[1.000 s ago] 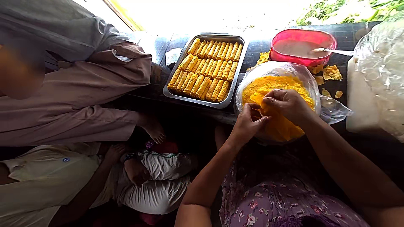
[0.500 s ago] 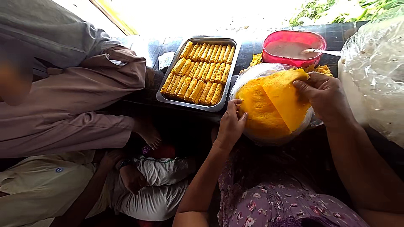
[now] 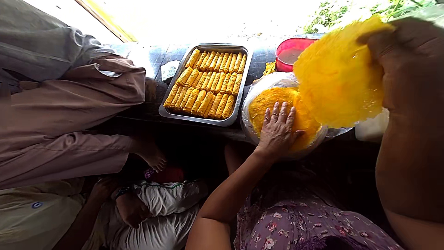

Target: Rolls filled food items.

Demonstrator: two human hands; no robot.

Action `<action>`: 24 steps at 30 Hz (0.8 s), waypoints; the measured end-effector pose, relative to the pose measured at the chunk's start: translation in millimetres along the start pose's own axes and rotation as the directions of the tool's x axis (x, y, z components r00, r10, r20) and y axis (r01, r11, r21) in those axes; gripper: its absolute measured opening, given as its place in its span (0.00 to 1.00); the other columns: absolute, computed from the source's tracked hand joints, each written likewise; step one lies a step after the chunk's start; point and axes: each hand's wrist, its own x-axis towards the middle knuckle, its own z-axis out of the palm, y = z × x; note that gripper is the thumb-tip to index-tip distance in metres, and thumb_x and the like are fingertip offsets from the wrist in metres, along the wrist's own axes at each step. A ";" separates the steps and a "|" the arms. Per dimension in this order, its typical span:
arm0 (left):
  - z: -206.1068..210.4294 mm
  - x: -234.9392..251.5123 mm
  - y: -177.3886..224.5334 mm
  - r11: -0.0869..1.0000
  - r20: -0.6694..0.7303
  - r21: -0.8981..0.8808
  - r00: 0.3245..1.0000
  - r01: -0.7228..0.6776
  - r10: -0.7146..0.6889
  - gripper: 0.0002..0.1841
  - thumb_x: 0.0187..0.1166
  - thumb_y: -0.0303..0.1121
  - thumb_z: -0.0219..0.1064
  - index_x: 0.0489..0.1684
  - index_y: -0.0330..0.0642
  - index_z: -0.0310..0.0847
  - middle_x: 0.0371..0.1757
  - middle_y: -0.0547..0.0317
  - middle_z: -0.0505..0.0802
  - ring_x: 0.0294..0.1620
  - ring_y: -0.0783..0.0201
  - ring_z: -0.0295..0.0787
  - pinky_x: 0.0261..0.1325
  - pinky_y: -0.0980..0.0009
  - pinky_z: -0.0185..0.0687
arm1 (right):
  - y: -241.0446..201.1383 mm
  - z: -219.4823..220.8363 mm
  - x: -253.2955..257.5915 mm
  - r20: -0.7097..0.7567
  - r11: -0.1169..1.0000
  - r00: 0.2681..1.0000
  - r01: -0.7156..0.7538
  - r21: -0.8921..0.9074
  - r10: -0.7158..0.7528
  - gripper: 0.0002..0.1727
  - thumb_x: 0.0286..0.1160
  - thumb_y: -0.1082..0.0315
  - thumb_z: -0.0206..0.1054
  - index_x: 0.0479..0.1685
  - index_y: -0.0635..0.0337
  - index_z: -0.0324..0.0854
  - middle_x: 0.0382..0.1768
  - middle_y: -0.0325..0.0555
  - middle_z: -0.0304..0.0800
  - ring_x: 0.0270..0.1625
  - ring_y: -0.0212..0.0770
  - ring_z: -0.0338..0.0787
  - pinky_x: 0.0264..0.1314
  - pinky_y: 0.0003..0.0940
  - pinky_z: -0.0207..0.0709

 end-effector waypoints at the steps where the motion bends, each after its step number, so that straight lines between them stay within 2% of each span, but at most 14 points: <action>1: 0.2 0.2 0.2 1.000 -0.002 0.006 1.000 0.006 -0.006 0.38 0.85 0.59 0.57 0.86 0.40 0.69 0.88 0.38 0.70 0.92 0.38 0.58 0.91 0.40 0.46 | 0.8 -4.8 4.4 -0.032 1.000 0.999 0.025 0.000 -0.025 0.09 0.88 0.58 0.60 0.50 0.48 0.84 0.37 0.17 0.84 0.39 0.11 0.83 0.46 0.14 0.79; 4: 1.8 -0.1 0.3 0.999 0.014 0.043 1.000 0.017 -0.017 0.37 0.86 0.60 0.55 0.87 0.42 0.69 0.89 0.39 0.69 0.92 0.39 0.57 0.91 0.40 0.44 | 4.8 -14.0 13.4 -0.107 0.999 0.994 0.025 0.048 -0.020 0.11 0.86 0.56 0.61 0.52 0.49 0.85 0.41 0.23 0.87 0.44 0.18 0.87 0.51 0.23 0.84; 7: -2.4 0.8 0.2 1.000 0.043 0.008 0.999 0.025 -0.025 0.38 0.85 0.59 0.57 0.88 0.41 0.68 0.90 0.39 0.69 0.93 0.38 0.56 0.91 0.39 0.44 | -3.7 -17.7 10.3 -0.075 1.000 0.997 -0.001 0.014 0.002 0.11 0.87 0.55 0.60 0.53 0.46 0.84 0.41 0.21 0.86 0.44 0.15 0.86 0.51 0.20 0.84; 10: -30.5 3.4 -5.2 0.943 -0.052 -0.330 0.998 0.028 -0.048 0.44 0.75 0.51 0.75 0.85 0.30 0.64 0.86 0.35 0.72 0.88 0.40 0.66 0.88 0.41 0.57 | -11.7 -17.3 -4.8 0.168 0.980 0.968 0.196 -0.037 -0.187 0.11 0.88 0.59 0.59 0.52 0.52 0.85 0.38 0.19 0.85 0.37 0.08 0.81 0.42 0.10 0.78; 12: -63.9 2.9 -7.1 0.837 -0.229 -0.541 0.972 -0.081 -0.054 0.50 0.64 0.44 0.84 0.85 0.26 0.60 0.84 0.33 0.73 0.84 0.44 0.72 0.83 0.50 0.69 | -20.0 -14.9 -22.0 0.322 0.965 0.912 0.264 0.015 -0.254 0.09 0.86 0.63 0.62 0.50 0.52 0.86 0.34 0.18 0.85 0.33 0.06 0.80 0.37 0.06 0.76; 13: -79.9 2.0 -6.6 0.787 -0.286 -0.598 0.958 -0.154 -0.029 0.51 0.60 0.40 0.86 0.85 0.26 0.60 0.83 0.35 0.73 0.83 0.48 0.72 0.82 0.55 0.71 | -21.8 -13.6 -29.7 0.373 0.960 0.886 0.272 0.064 -0.275 0.08 0.84 0.64 0.63 0.50 0.51 0.88 0.33 0.18 0.87 0.33 0.06 0.81 0.36 0.05 0.76; 14: -93.5 -0.3 -4.6 0.742 -0.305 -0.637 0.952 -0.207 0.004 0.48 0.59 0.37 0.86 0.83 0.28 0.64 0.81 0.38 0.77 0.81 0.53 0.75 0.80 0.59 0.73 | -21.6 -12.8 -35.9 0.418 0.957 0.861 0.266 0.115 -0.289 0.08 0.83 0.63 0.65 0.49 0.49 0.89 0.34 0.17 0.88 0.34 0.07 0.82 0.37 0.05 0.78; 15: -104.0 -2.9 -1.7 0.699 -0.305 -0.672 0.952 -0.242 0.036 0.40 0.59 0.34 0.86 0.75 0.30 0.73 0.71 0.44 0.85 0.72 0.59 0.82 0.74 0.65 0.78 | -20.4 -11.7 -40.4 0.448 0.957 0.846 0.247 0.153 -0.290 0.07 0.81 0.63 0.66 0.48 0.48 0.89 0.34 0.17 0.89 0.34 0.08 0.84 0.37 0.05 0.79; 16: -111.0 -3.9 0.7 0.645 -0.287 -0.716 0.955 -0.268 0.078 0.27 0.61 0.29 0.84 0.60 0.32 0.82 0.56 0.50 0.91 0.58 0.67 0.87 0.63 0.71 0.84 | -18.5 -10.9 -42.7 0.477 0.958 0.832 0.221 0.183 -0.283 0.07 0.80 0.62 0.67 0.48 0.46 0.90 0.36 0.18 0.90 0.35 0.10 0.86 0.38 0.06 0.81; 17: -115.4 -3.1 2.1 0.585 -0.250 -0.763 0.960 -0.275 0.125 0.16 0.64 0.25 0.82 0.47 0.31 0.86 0.42 0.56 0.92 0.45 0.74 0.89 0.51 0.78 0.86 | -16.2 -10.1 -42.9 0.505 0.960 0.820 0.192 0.203 -0.271 0.07 0.77 0.61 0.70 0.49 0.45 0.89 0.36 0.18 0.90 0.35 0.11 0.86 0.37 0.07 0.81; 18: -118.6 -1.3 2.5 0.534 -0.190 -0.808 0.968 -0.249 0.164 0.08 0.68 0.22 0.78 0.40 0.30 0.86 0.34 0.58 0.91 0.37 0.77 0.87 0.44 0.81 0.84 | -13.3 -9.6 -41.2 0.535 0.964 0.807 0.158 0.214 -0.251 0.09 0.74 0.59 0.72 0.49 0.43 0.87 0.35 0.18 0.90 0.33 0.13 0.86 0.34 0.08 0.81; 20: -125.7 5.8 -0.8 0.532 -0.093 -0.826 0.975 -0.188 0.200 0.05 0.75 0.23 0.73 0.39 0.30 0.86 0.32 0.59 0.90 0.34 0.79 0.86 0.42 0.83 0.82 | -6.9 -10.1 -33.9 0.589 0.973 0.780 0.107 0.205 -0.210 0.16 0.64 0.60 0.77 0.52 0.42 0.86 0.34 0.18 0.91 0.32 0.14 0.87 0.33 0.09 0.82; 22: -136.8 16.6 -6.0 0.650 -0.111 -0.730 0.975 -0.211 0.193 0.06 0.77 0.27 0.72 0.41 0.31 0.87 0.35 0.58 0.92 0.37 0.77 0.87 0.45 0.80 0.81 | -4.3 -14.7 -22.8 0.614 0.981 0.765 0.137 0.134 -0.191 0.20 0.60 0.62 0.78 0.54 0.44 0.85 0.36 0.18 0.91 0.35 0.12 0.88 0.35 0.10 0.83; 24: -156.1 26.6 -7.4 0.757 -0.181 -0.594 0.962 -0.274 0.206 0.06 0.78 0.30 0.71 0.41 0.34 0.88 0.36 0.59 0.93 0.39 0.76 0.89 0.47 0.76 0.82 | -6.6 -23.9 -7.9 0.614 0.977 0.765 0.207 0.053 -0.196 0.18 0.62 0.64 0.75 0.54 0.47 0.85 0.37 0.19 0.91 0.36 0.11 0.88 0.38 0.12 0.84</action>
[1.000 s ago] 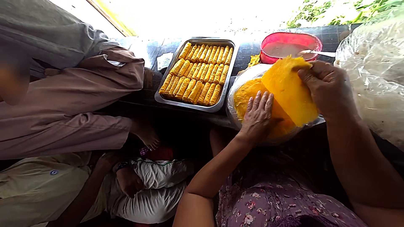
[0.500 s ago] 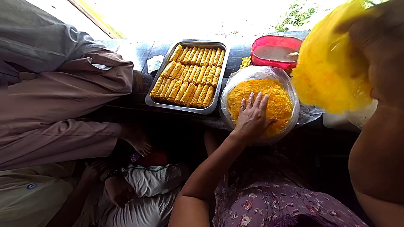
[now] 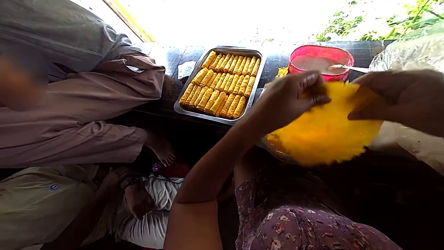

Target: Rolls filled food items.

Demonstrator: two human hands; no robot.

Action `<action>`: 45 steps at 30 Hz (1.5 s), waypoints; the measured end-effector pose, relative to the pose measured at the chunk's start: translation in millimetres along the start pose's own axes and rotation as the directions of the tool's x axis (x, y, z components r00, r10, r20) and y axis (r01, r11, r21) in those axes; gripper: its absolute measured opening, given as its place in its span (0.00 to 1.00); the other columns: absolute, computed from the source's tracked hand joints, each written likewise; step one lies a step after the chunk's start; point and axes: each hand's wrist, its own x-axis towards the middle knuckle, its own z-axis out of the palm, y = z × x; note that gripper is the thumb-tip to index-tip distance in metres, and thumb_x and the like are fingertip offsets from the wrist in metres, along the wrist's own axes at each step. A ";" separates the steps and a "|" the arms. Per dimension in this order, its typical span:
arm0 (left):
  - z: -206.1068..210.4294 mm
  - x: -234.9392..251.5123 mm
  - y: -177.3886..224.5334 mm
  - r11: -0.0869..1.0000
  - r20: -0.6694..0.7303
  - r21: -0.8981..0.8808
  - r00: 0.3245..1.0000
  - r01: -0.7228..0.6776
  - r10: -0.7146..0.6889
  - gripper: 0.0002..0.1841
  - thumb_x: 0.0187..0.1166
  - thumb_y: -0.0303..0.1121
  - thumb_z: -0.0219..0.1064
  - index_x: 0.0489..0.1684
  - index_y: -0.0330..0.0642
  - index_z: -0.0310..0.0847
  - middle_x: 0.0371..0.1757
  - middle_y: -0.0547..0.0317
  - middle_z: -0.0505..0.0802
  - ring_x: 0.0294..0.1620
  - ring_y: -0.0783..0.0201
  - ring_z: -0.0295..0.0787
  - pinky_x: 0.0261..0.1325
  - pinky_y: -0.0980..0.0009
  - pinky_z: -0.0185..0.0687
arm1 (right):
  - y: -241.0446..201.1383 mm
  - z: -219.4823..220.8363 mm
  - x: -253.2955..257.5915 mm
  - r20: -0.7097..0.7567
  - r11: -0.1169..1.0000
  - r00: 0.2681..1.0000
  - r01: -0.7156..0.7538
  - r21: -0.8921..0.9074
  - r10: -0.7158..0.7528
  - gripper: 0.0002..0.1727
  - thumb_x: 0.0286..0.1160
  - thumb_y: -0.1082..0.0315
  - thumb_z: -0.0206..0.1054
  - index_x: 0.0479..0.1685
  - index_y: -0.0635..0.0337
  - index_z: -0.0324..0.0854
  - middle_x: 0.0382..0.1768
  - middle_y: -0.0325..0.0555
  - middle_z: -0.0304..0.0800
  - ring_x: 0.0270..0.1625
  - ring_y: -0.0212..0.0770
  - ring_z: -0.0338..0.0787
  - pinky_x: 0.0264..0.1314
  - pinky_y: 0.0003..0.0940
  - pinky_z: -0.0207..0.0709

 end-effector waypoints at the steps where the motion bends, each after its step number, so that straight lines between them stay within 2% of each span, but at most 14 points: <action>1: -8.6 4.9 7.0 0.995 -0.019 0.090 0.998 -0.054 0.056 0.06 0.79 0.30 0.71 0.41 0.36 0.87 0.36 0.60 0.93 0.39 0.76 0.89 0.47 0.77 0.83 | 1.5 -9.9 3.0 -0.010 0.998 1.000 0.019 -0.053 -0.020 0.17 0.64 0.63 0.73 0.54 0.48 0.84 0.37 0.20 0.90 0.37 0.12 0.87 0.39 0.14 0.84; 3: -19.8 9.1 19.8 0.942 -0.029 0.275 0.977 -0.195 0.210 0.06 0.80 0.30 0.70 0.41 0.36 0.87 0.36 0.59 0.92 0.38 0.74 0.88 0.45 0.78 0.80 | 4.7 -30.6 4.9 -0.040 0.991 0.997 0.058 -0.117 -0.063 0.16 0.66 0.62 0.71 0.54 0.51 0.83 0.38 0.23 0.88 0.38 0.15 0.86 0.40 0.16 0.82; 5: -13.7 5.7 21.7 0.861 0.018 0.410 0.946 -0.301 0.323 0.06 0.80 0.28 0.68 0.43 0.35 0.89 0.39 0.52 0.94 0.41 0.63 0.92 0.47 0.68 0.85 | 12.1 -57.4 -3.5 -0.061 0.987 0.995 0.068 -0.148 -0.078 0.16 0.69 0.56 0.72 0.54 0.46 0.84 0.38 0.19 0.88 0.39 0.14 0.85 0.39 0.13 0.81; 8: 32.2 -18.7 -18.8 0.801 0.117 0.499 0.942 -0.331 0.316 0.08 0.81 0.25 0.63 0.40 0.38 0.90 0.47 0.49 0.96 0.54 0.50 0.94 0.59 0.52 0.87 | 21.6 -106.0 -41.2 -0.144 0.952 0.988 -0.103 -0.287 0.063 0.16 0.74 0.48 0.70 0.54 0.43 0.84 0.40 0.20 0.89 0.40 0.13 0.87 0.42 0.15 0.84; 9: 51.6 -30.0 -40.2 0.796 0.145 0.505 0.942 -0.333 0.302 0.08 0.81 0.25 0.63 0.39 0.38 0.90 0.48 0.49 0.96 0.56 0.49 0.94 0.61 0.51 0.87 | 32.1 -117.8 -61.1 -0.214 0.902 0.969 -0.202 -0.381 0.127 0.14 0.76 0.49 0.68 0.53 0.43 0.85 0.40 0.23 0.88 0.39 0.16 0.87 0.42 0.20 0.84; 10: 70.3 -41.7 -60.6 0.788 0.160 0.515 0.941 -0.337 0.298 0.08 0.80 0.24 0.63 0.37 0.39 0.90 0.47 0.50 0.97 0.54 0.49 0.95 0.59 0.51 0.89 | 43.1 -124.4 -83.1 -0.287 0.827 0.938 -0.314 -0.467 0.194 0.12 0.78 0.55 0.66 0.50 0.49 0.86 0.39 0.33 0.89 0.38 0.28 0.87 0.43 0.34 0.84; 11: 85.8 -52.9 -76.7 0.781 0.165 0.525 0.941 -0.337 0.296 0.08 0.80 0.24 0.62 0.36 0.39 0.90 0.47 0.51 0.97 0.53 0.49 0.96 0.58 0.52 0.89 | 50.7 -126.4 -103.4 -0.352 0.754 0.894 -0.428 -0.497 0.276 0.09 0.80 0.64 0.67 0.46 0.59 0.88 0.36 0.50 0.90 0.37 0.48 0.89 0.42 0.56 0.81; 13: 103.1 -67.6 -91.8 0.766 0.117 0.562 0.946 -0.313 0.302 0.10 0.80 0.26 0.61 0.41 0.40 0.90 0.49 0.53 0.97 0.56 0.51 0.95 0.61 0.57 0.88 | 53.6 -121.0 -131.2 -0.456 0.490 0.740 -0.670 -0.557 0.494 0.10 0.82 0.68 0.69 0.37 0.65 0.89 0.31 0.66 0.88 0.38 0.71 0.89 0.39 0.75 0.74; 16: 109.5 -72.2 -93.3 0.764 0.050 0.587 0.954 -0.267 0.295 0.13 0.82 0.30 0.58 0.51 0.44 0.91 0.52 0.54 0.97 0.59 0.53 0.93 0.65 0.61 0.83 | 39.0 -98.7 -140.9 -0.487 0.127 0.444 -0.823 -0.554 0.752 0.18 0.85 0.60 0.67 0.36 0.69 0.87 0.37 0.72 0.88 0.48 0.77 0.89 0.42 0.76 0.75; 20: 109.8 -70.3 -95.2 0.751 0.073 0.595 0.949 -0.287 0.305 0.14 0.84 0.32 0.58 0.44 0.47 0.93 0.52 0.56 0.97 0.59 0.53 0.93 0.65 0.61 0.83 | 43.6 -83.0 -146.5 -0.434 0.054 0.317 -0.854 -0.518 0.843 0.20 0.83 0.56 0.69 0.36 0.69 0.87 0.40 0.70 0.89 0.51 0.74 0.89 0.46 0.72 0.76; 23: 103.0 -71.7 -93.3 0.740 0.091 0.603 0.947 -0.298 0.308 0.13 0.84 0.30 0.58 0.44 0.47 0.93 0.50 0.57 0.98 0.58 0.55 0.93 0.66 0.62 0.82 | 47.7 -83.2 -151.7 -0.456 0.091 0.338 -0.871 -0.482 0.824 0.17 0.84 0.61 0.68 0.37 0.70 0.85 0.39 0.71 0.89 0.51 0.74 0.89 0.46 0.73 0.76; 28: 100.9 -79.0 -93.9 0.771 0.059 0.568 0.948 -0.289 0.312 0.14 0.85 0.29 0.55 0.50 0.43 0.90 0.52 0.52 0.97 0.62 0.54 0.92 0.70 0.66 0.80 | 33.3 -78.8 -161.0 -0.633 0.245 0.492 -0.864 -0.440 0.598 0.10 0.88 0.78 0.54 0.48 0.82 0.75 0.46 0.82 0.83 0.52 0.83 0.86 0.49 0.76 0.75; 33: 106.0 -85.6 -97.7 0.797 0.037 0.545 0.957 -0.261 0.288 0.14 0.87 0.31 0.54 0.51 0.45 0.89 0.54 0.52 0.96 0.66 0.54 0.89 0.76 0.67 0.75 | 20.6 -61.9 -174.5 -0.702 0.195 0.487 -0.867 -0.458 0.520 0.16 0.84 0.83 0.54 0.66 0.80 0.75 0.59 0.84 0.80 0.56 0.85 0.85 0.52 0.77 0.75; 45: 108.9 -87.7 -97.5 0.824 0.010 0.515 0.963 -0.235 0.269 0.13 0.86 0.30 0.55 0.50 0.45 0.89 0.55 0.52 0.95 0.67 0.54 0.87 0.76 0.66 0.74 | 16.1 -18.3 -181.6 -0.654 0.209 0.624 -0.772 -0.601 0.428 0.18 0.78 0.84 0.59 0.66 0.77 0.80 0.50 0.71 0.86 0.44 0.71 0.90 0.40 0.62 0.83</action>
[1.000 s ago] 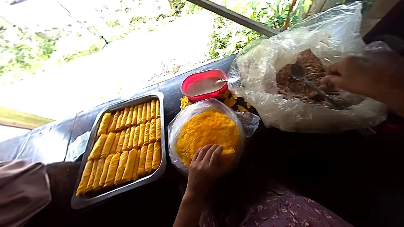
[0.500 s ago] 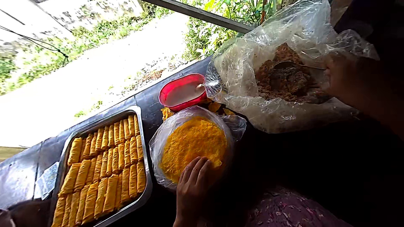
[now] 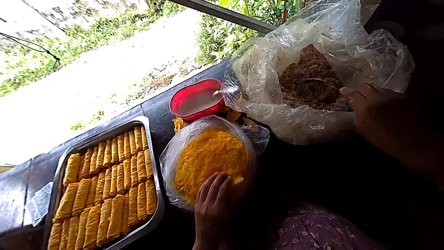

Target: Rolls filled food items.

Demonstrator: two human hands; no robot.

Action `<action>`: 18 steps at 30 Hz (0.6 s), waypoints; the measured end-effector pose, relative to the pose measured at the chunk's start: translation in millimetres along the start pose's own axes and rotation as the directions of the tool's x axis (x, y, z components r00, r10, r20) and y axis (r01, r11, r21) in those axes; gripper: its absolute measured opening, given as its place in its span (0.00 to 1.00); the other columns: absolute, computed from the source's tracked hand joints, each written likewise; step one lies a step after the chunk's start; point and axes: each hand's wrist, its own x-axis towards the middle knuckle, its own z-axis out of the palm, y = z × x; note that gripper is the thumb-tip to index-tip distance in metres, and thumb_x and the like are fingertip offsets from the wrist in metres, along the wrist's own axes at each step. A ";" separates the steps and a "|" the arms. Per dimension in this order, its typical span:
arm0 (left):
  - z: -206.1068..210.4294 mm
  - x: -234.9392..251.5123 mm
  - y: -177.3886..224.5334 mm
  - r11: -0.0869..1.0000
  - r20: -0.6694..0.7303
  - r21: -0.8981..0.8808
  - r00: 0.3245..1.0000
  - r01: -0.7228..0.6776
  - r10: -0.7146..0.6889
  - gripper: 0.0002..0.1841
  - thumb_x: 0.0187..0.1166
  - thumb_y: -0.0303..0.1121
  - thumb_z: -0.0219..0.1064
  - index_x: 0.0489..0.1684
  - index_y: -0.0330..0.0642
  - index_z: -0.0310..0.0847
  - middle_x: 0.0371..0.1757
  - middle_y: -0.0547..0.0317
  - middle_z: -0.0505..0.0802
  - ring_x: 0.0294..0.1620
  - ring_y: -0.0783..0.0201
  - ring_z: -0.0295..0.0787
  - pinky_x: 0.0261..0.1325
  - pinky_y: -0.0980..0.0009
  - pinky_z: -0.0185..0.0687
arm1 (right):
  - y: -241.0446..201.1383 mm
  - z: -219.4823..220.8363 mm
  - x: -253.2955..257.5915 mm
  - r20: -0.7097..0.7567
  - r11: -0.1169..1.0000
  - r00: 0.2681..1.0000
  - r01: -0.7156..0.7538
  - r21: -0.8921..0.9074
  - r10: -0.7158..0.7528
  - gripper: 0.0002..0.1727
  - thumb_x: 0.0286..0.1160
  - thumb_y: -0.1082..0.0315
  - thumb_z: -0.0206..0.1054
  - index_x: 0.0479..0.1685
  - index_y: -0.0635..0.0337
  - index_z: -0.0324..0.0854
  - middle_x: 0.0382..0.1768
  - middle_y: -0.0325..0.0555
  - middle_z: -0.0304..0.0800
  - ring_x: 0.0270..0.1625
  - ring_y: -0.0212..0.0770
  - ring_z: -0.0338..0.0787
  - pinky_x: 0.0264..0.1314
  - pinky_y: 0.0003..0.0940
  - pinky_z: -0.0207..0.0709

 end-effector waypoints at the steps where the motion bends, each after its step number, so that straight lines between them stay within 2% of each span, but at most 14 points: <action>1: 0.2 0.1 0.5 1.000 -0.001 0.001 1.000 0.004 -0.004 0.13 0.85 0.30 0.55 0.50 0.45 0.89 0.55 0.52 0.95 0.67 0.54 0.87 0.76 0.66 0.73 | -1.0 0.0 -1.6 -0.003 1.000 1.000 0.013 0.001 -0.013 0.19 0.76 0.85 0.60 0.65 0.77 0.81 0.49 0.71 0.86 0.44 0.70 0.90 0.39 0.61 0.83; 8: -0.2 0.6 0.6 1.000 0.004 0.000 1.000 0.003 -0.003 0.14 0.85 0.30 0.55 0.49 0.45 0.90 0.55 0.52 0.95 0.68 0.54 0.87 0.76 0.67 0.73 | -4.6 3.0 -11.0 -0.016 0.997 0.998 0.063 0.035 -0.062 0.19 0.73 0.87 0.62 0.63 0.74 0.83 0.47 0.68 0.88 0.39 0.67 0.91 0.35 0.58 0.83; 12: -1.2 1.4 1.1 1.000 0.010 0.007 1.000 0.005 -0.005 0.14 0.84 0.28 0.55 0.49 0.44 0.91 0.54 0.51 0.96 0.67 0.53 0.88 0.75 0.66 0.75 | 3.8 1.0 -9.4 -0.022 0.990 1.000 0.007 0.140 -0.004 0.20 0.76 0.86 0.57 0.63 0.69 0.87 0.49 0.66 0.90 0.39 0.68 0.92 0.34 0.62 0.82; 13: -1.5 1.8 1.2 1.000 0.007 0.009 1.000 0.004 -0.004 0.14 0.84 0.28 0.56 0.48 0.44 0.91 0.54 0.51 0.96 0.66 0.53 0.89 0.75 0.65 0.75 | 6.9 -1.8 -8.0 -0.017 0.981 1.000 -0.010 0.192 0.014 0.20 0.78 0.86 0.55 0.62 0.68 0.87 0.51 0.67 0.91 0.42 0.70 0.92 0.37 0.66 0.81; 15: -1.9 2.1 1.7 1.000 0.003 0.019 1.000 0.004 -0.004 0.14 0.84 0.28 0.55 0.50 0.44 0.91 0.54 0.50 0.96 0.66 0.52 0.89 0.74 0.65 0.76 | 14.9 -7.2 -4.8 -0.003 0.944 0.999 -0.041 0.329 0.044 0.18 0.84 0.83 0.54 0.61 0.68 0.88 0.55 0.70 0.91 0.51 0.72 0.92 0.50 0.71 0.80; 16: -2.2 2.1 1.9 1.000 0.005 0.026 1.000 0.005 -0.005 0.15 0.84 0.28 0.55 0.51 0.44 0.91 0.55 0.50 0.96 0.66 0.52 0.89 0.74 0.65 0.76 | 18.8 -8.4 -3.5 0.004 0.912 0.997 -0.071 0.404 0.076 0.17 0.85 0.81 0.54 0.61 0.67 0.88 0.54 0.70 0.91 0.50 0.69 0.91 0.54 0.69 0.79; 18: -2.9 3.2 1.5 0.999 0.010 0.036 1.000 -0.001 0.001 0.16 0.84 0.27 0.54 0.51 0.45 0.91 0.55 0.50 0.96 0.65 0.51 0.89 0.73 0.63 0.77 | 22.4 -11.0 -3.2 -0.005 0.850 0.989 -0.125 0.511 0.148 0.17 0.86 0.78 0.54 0.62 0.67 0.88 0.50 0.67 0.91 0.44 0.59 0.89 0.52 0.60 0.79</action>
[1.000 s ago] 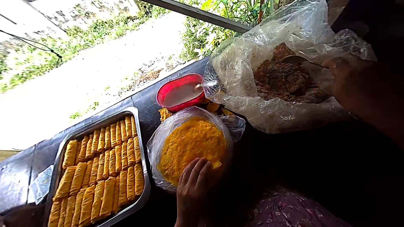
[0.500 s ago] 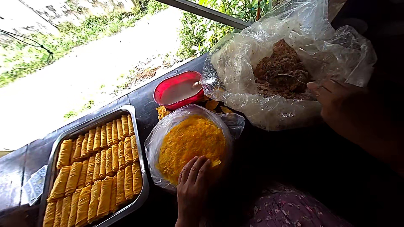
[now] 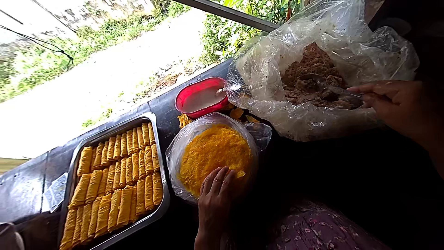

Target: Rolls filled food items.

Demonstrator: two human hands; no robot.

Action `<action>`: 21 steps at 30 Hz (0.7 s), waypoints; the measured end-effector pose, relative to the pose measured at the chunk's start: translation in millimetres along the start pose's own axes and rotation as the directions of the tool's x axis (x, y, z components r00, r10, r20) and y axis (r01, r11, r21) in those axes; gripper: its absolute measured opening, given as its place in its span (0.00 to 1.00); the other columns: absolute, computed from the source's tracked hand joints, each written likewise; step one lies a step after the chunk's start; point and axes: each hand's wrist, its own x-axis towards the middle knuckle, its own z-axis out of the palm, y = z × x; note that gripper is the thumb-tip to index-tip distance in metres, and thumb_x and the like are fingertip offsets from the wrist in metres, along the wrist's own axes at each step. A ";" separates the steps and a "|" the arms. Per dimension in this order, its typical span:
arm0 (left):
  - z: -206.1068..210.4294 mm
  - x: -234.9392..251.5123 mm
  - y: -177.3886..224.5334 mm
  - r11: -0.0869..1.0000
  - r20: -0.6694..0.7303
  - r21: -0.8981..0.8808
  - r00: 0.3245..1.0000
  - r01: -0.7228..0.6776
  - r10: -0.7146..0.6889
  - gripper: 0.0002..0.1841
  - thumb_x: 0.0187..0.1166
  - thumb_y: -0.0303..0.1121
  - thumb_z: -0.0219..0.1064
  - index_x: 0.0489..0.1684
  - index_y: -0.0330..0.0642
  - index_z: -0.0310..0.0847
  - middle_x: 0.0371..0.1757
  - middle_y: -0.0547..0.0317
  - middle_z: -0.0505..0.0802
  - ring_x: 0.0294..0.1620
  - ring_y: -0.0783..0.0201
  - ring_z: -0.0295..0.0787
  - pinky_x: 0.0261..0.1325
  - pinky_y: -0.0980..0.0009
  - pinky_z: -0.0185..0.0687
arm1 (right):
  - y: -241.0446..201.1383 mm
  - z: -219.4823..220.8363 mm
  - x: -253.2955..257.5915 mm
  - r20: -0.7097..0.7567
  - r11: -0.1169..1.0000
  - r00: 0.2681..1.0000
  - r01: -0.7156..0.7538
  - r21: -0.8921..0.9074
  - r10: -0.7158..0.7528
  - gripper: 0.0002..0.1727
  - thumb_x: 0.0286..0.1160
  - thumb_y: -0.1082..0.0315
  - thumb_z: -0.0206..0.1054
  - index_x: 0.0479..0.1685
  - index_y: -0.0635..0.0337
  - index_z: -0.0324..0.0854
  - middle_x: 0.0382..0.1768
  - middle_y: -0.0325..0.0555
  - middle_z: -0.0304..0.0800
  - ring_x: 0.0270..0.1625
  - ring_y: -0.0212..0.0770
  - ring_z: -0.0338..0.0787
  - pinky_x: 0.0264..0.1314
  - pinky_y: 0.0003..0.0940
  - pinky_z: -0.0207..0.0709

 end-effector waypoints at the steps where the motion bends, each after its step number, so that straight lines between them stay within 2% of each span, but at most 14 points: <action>1: -0.4 0.7 -0.6 1.000 0.005 0.003 1.000 -0.007 0.007 0.16 0.84 0.26 0.54 0.51 0.46 0.92 0.56 0.51 0.96 0.65 0.51 0.90 0.72 0.63 0.78 | 0.2 -0.2 -0.8 -0.030 0.999 0.999 -0.008 0.040 0.010 0.18 0.87 0.75 0.53 0.63 0.65 0.87 0.45 0.60 0.91 0.38 0.48 0.85 0.46 0.50 0.78; 2: -1.0 1.7 -1.1 1.000 0.010 0.006 1.000 -0.014 0.014 0.16 0.84 0.25 0.54 0.50 0.46 0.91 0.55 0.53 0.96 0.64 0.52 0.90 0.72 0.63 0.78 | -1.0 1.1 -3.1 -0.063 0.997 0.998 -0.003 0.078 0.008 0.19 0.87 0.72 0.52 0.63 0.63 0.87 0.40 0.51 0.88 0.32 0.37 0.78 0.39 0.37 0.74; 3: -1.9 3.1 -1.6 1.000 0.011 0.008 1.000 -0.022 0.022 0.15 0.83 0.24 0.55 0.50 0.46 0.92 0.55 0.54 0.97 0.63 0.53 0.91 0.71 0.63 0.79 | -4.9 2.8 -7.0 -0.086 0.992 0.996 0.016 0.124 -0.005 0.19 0.87 0.68 0.51 0.64 0.61 0.86 0.38 0.45 0.86 0.30 0.30 0.73 0.35 0.29 0.70; 6: -9.0 6.9 -0.4 0.999 0.015 0.018 0.999 -0.040 0.040 0.14 0.82 0.23 0.57 0.47 0.46 0.91 0.52 0.57 0.98 0.60 0.55 0.93 0.68 0.63 0.82 | -30.4 17.8 -24.5 -0.091 0.954 0.992 0.109 0.279 -0.087 0.20 0.87 0.63 0.52 0.66 0.59 0.85 0.34 0.35 0.82 0.23 0.20 0.68 0.25 0.18 0.63; 8: -14.0 2.6 1.7 0.999 0.016 0.019 0.999 -0.039 0.038 0.13 0.83 0.23 0.58 0.48 0.46 0.91 0.52 0.57 0.98 0.59 0.56 0.94 0.68 0.63 0.83 | -52.0 39.8 -38.9 -0.030 0.899 0.979 0.198 0.390 -0.202 0.20 0.86 0.62 0.54 0.65 0.61 0.84 0.35 0.36 0.83 0.26 0.16 0.71 0.27 0.15 0.67; 10: -16.1 -4.7 3.2 0.999 -0.002 0.006 0.999 -0.036 0.036 0.13 0.83 0.23 0.59 0.49 0.44 0.92 0.52 0.54 0.98 0.58 0.55 0.94 0.67 0.63 0.84 | -69.3 71.6 -49.1 0.013 0.841 0.940 0.299 0.450 -0.341 0.19 0.86 0.65 0.54 0.62 0.65 0.86 0.38 0.45 0.88 0.34 0.21 0.80 0.39 0.16 0.75; 12: -15.6 -12.3 4.8 1.000 -0.026 -0.004 0.999 -0.023 0.023 0.12 0.82 0.23 0.60 0.50 0.43 0.92 0.51 0.51 0.98 0.57 0.54 0.94 0.66 0.63 0.85 | -79.3 108.9 -54.6 0.022 0.807 0.899 0.382 0.451 -0.438 0.19 0.83 0.70 0.54 0.59 0.67 0.89 0.40 0.52 0.90 0.38 0.29 0.84 0.47 0.19 0.78; 15: -12.2 -20.7 8.4 1.000 -0.052 -0.010 0.999 0.011 -0.011 0.12 0.82 0.22 0.61 0.47 0.41 0.92 0.50 0.51 0.98 0.58 0.53 0.94 0.67 0.64 0.85 | -79.9 161.5 -58.2 0.004 0.759 0.842 0.484 0.435 -0.539 0.19 0.83 0.74 0.53 0.61 0.67 0.88 0.44 0.59 0.92 0.42 0.43 0.90 0.52 0.30 0.83; 18: -8.6 -22.3 12.2 0.999 -0.068 -0.015 0.997 0.032 -0.033 0.11 0.81 0.22 0.62 0.46 0.41 0.93 0.50 0.52 0.98 0.60 0.53 0.93 0.68 0.63 0.84 | -76.4 197.4 -58.8 -0.021 0.731 0.807 0.545 0.410 -0.590 0.20 0.83 0.77 0.52 0.63 0.63 0.89 0.44 0.59 0.91 0.46 0.49 0.92 0.54 0.37 0.85; 21: -6.5 -22.1 13.3 0.999 -0.081 -0.018 0.996 0.042 -0.044 0.11 0.79 0.21 0.63 0.44 0.41 0.93 0.50 0.52 0.98 0.60 0.53 0.93 0.68 0.63 0.84 | -65.4 213.3 -56.4 -0.068 0.722 0.782 0.602 0.340 -0.620 0.23 0.79 0.81 0.52 0.64 0.60 0.90 0.45 0.62 0.91 0.48 0.56 0.92 0.54 0.45 0.86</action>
